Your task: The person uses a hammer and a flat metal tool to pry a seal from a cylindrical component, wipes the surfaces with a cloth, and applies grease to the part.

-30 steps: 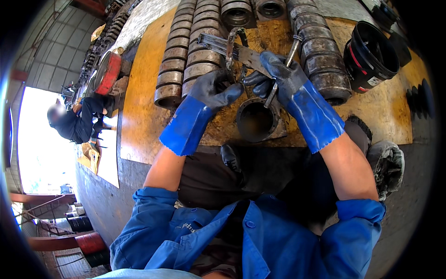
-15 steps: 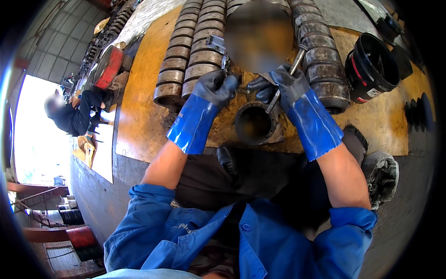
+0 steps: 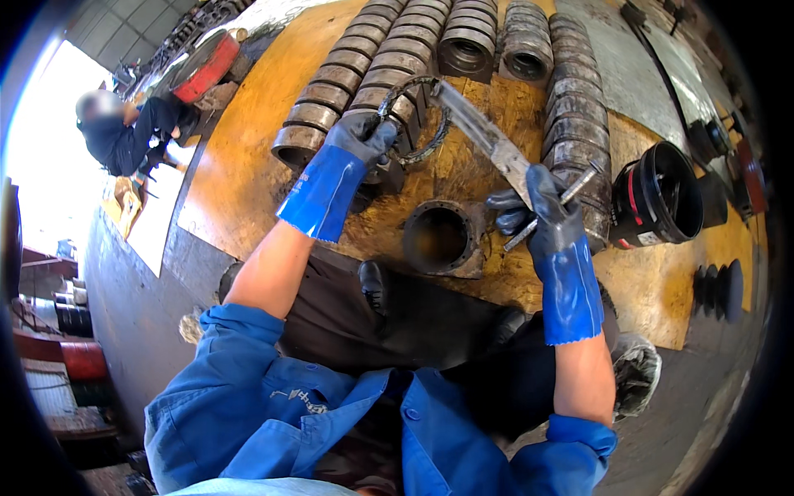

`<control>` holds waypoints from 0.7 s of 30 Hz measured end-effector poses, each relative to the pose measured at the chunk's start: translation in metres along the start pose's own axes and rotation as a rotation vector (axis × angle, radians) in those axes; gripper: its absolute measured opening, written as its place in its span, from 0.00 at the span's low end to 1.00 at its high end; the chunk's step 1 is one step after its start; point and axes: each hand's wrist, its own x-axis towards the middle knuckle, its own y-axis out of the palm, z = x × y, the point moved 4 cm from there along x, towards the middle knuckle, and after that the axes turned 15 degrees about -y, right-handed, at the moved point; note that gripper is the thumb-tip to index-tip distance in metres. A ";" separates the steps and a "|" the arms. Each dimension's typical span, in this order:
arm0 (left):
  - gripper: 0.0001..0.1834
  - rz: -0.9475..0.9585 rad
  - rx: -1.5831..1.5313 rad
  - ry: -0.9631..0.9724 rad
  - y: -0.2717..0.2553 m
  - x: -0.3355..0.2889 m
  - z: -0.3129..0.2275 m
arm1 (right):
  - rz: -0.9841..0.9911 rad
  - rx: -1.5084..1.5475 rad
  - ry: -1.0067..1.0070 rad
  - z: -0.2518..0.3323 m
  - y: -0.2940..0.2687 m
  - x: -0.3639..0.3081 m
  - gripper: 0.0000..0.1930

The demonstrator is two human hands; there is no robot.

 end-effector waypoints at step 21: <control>0.20 0.114 0.413 -0.030 0.009 -0.012 -0.016 | 0.195 0.089 -0.129 -0.007 0.012 0.003 0.20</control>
